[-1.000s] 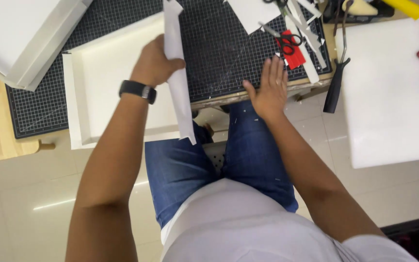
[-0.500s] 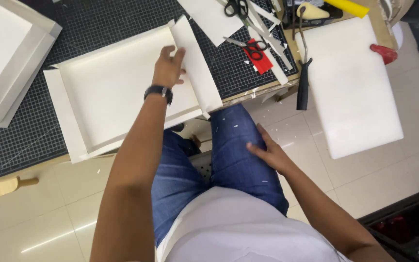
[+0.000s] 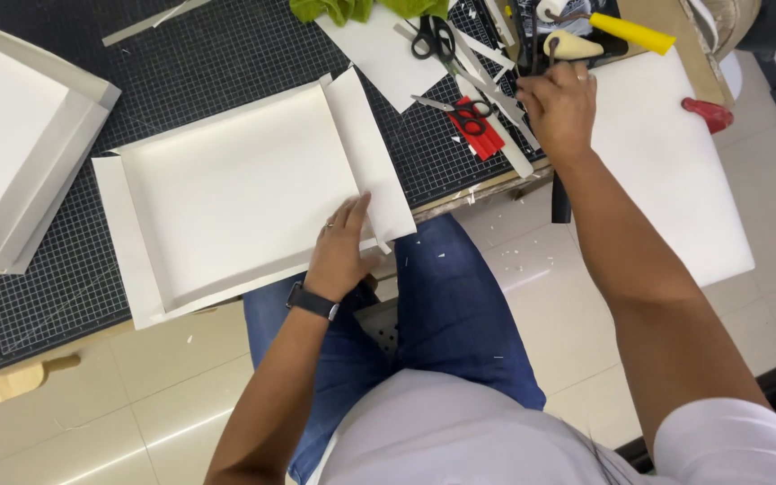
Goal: Smoothing the edges of a white foam box using a scraper and trimming excess material with scissors
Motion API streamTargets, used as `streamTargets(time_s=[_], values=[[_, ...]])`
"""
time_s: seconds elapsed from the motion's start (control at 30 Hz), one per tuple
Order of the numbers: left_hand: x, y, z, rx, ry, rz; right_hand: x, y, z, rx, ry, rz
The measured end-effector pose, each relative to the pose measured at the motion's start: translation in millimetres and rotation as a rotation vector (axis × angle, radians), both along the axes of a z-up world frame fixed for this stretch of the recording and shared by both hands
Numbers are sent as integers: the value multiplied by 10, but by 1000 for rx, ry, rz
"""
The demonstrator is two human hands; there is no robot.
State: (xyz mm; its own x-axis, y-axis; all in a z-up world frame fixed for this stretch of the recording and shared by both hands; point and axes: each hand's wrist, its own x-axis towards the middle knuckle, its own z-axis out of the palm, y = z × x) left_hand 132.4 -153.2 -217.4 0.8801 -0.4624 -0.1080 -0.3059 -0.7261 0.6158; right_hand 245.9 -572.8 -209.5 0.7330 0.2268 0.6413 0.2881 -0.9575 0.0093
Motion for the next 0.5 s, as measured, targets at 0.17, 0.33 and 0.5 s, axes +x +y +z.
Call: streamTargets(time_s=[0.17,0.33,0.5], values=[[60,-51,-37,-122,-120,75,388,94,317,342,-41,109],[42,19,-116,-103,-135,50,868,-233,336,466,-158,72],[22,147,1,-168,-102,-22,1533,-1128,90,495,-237,-333]])
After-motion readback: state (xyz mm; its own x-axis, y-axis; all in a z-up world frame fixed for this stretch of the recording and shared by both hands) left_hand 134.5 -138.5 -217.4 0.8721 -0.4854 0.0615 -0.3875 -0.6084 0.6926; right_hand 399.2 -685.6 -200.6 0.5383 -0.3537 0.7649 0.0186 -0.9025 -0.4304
